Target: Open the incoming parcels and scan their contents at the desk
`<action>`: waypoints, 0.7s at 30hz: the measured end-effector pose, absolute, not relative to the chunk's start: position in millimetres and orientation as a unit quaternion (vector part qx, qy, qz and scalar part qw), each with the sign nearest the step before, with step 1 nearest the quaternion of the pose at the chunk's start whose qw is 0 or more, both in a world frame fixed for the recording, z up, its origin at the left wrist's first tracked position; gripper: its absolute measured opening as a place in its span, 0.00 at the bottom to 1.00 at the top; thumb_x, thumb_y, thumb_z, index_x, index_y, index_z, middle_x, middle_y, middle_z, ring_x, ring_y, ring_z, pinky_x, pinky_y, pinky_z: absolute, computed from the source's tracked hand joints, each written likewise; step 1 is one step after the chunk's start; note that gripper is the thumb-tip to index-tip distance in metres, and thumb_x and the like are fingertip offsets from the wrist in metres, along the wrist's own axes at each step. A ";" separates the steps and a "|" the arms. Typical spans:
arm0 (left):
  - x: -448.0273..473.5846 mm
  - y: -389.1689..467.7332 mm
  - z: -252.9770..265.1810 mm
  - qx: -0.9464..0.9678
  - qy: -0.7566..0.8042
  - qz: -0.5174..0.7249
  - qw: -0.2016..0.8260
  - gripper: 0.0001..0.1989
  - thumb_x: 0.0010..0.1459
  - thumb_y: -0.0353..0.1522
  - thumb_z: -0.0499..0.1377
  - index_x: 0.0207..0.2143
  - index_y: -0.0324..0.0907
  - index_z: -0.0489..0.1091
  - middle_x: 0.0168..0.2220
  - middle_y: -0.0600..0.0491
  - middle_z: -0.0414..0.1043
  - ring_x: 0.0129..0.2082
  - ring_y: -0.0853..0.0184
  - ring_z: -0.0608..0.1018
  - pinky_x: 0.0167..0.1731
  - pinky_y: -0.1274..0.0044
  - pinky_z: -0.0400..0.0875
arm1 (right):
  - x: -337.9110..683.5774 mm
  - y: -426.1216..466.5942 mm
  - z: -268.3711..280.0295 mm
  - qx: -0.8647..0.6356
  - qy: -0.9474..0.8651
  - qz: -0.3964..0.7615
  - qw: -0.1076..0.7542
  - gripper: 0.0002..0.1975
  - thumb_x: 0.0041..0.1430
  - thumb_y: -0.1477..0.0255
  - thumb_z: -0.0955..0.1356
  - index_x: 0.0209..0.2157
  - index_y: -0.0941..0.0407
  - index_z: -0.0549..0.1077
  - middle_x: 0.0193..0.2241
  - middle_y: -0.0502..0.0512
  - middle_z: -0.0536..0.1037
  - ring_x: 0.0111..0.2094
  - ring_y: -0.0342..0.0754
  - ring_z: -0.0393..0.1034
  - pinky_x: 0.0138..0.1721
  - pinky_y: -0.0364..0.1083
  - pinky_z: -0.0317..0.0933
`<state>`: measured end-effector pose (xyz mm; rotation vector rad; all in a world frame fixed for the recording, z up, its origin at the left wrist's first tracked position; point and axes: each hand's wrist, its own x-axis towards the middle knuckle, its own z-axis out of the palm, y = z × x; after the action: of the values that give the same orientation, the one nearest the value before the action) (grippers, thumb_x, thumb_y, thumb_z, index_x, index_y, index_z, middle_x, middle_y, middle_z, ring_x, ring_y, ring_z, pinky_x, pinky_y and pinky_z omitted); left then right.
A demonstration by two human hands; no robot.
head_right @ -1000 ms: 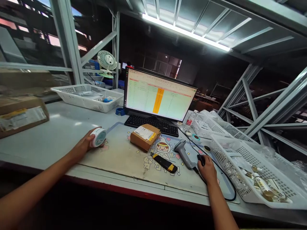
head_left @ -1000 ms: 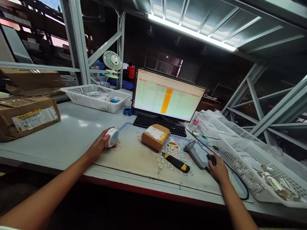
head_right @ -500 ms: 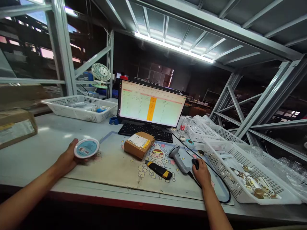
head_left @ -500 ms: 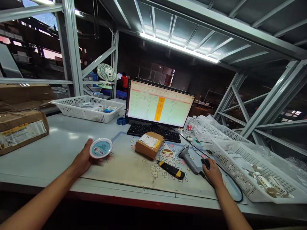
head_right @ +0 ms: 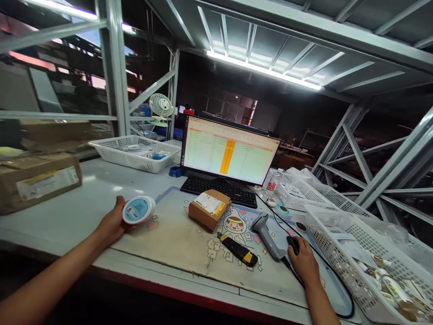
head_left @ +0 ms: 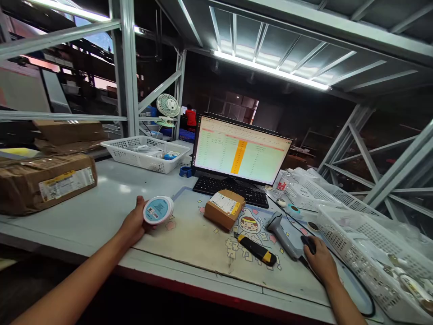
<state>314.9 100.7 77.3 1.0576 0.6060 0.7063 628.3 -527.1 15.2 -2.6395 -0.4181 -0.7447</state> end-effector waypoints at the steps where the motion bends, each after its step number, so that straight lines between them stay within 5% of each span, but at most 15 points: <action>1: 315.3 101.8 76.4 0.473 0.291 0.329 0.764 0.25 0.74 0.50 0.49 0.41 0.41 0.75 0.25 0.51 0.75 0.16 0.64 0.74 0.12 0.76 0.70 | 629.8 -527.9 14.0 -0.936 -0.149 -0.263 0.182 0.29 0.63 0.51 0.58 0.54 0.55 0.72 0.56 0.64 0.75 0.53 0.61 0.74 0.55 0.57 0.67; 7: 316.9 102.5 72.5 0.459 0.266 0.316 0.787 0.30 0.69 0.57 0.54 0.41 0.39 0.73 0.25 0.49 0.75 0.20 0.61 0.78 0.12 0.78 0.69 | 632.1 -531.4 12.2 -0.935 -0.147 -0.269 0.181 0.30 0.61 0.50 0.58 0.53 0.56 0.72 0.54 0.66 0.76 0.53 0.63 0.75 0.57 0.58 0.67; 11: 314.8 99.1 73.9 0.491 0.207 0.305 0.789 0.22 0.60 0.47 0.67 0.42 0.37 0.75 0.30 0.50 0.77 0.25 0.62 0.79 0.16 0.77 0.74 | 632.9 -534.4 11.7 -0.936 -0.151 -0.265 0.176 0.31 0.61 0.49 0.59 0.54 0.55 0.72 0.55 0.66 0.76 0.54 0.64 0.75 0.57 0.59 0.67; 14: 314.3 98.6 72.6 0.535 0.150 0.301 0.775 0.26 0.48 0.39 0.76 0.46 0.38 0.75 0.38 0.48 0.80 0.32 0.61 0.82 0.24 0.75 0.81 | 635.0 -535.9 12.1 -0.939 -0.149 -0.257 0.176 0.32 0.61 0.48 0.59 0.54 0.56 0.73 0.55 0.67 0.77 0.54 0.65 0.75 0.56 0.60 0.67; 21: 318.3 96.8 65.3 0.583 0.118 0.332 0.733 0.34 0.40 0.44 0.80 0.45 0.37 0.74 0.36 0.51 0.76 0.32 0.64 0.78 0.27 0.76 0.80 | 635.6 -546.8 16.4 -0.952 -0.137 -0.231 0.145 0.38 0.60 0.45 0.59 0.57 0.61 0.74 0.55 0.73 0.76 0.55 0.71 0.73 0.56 0.63 0.67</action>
<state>318.3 96.8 65.3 1.2818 0.2589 0.7298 635.6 -546.8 16.4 -2.7429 -0.3948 -0.6647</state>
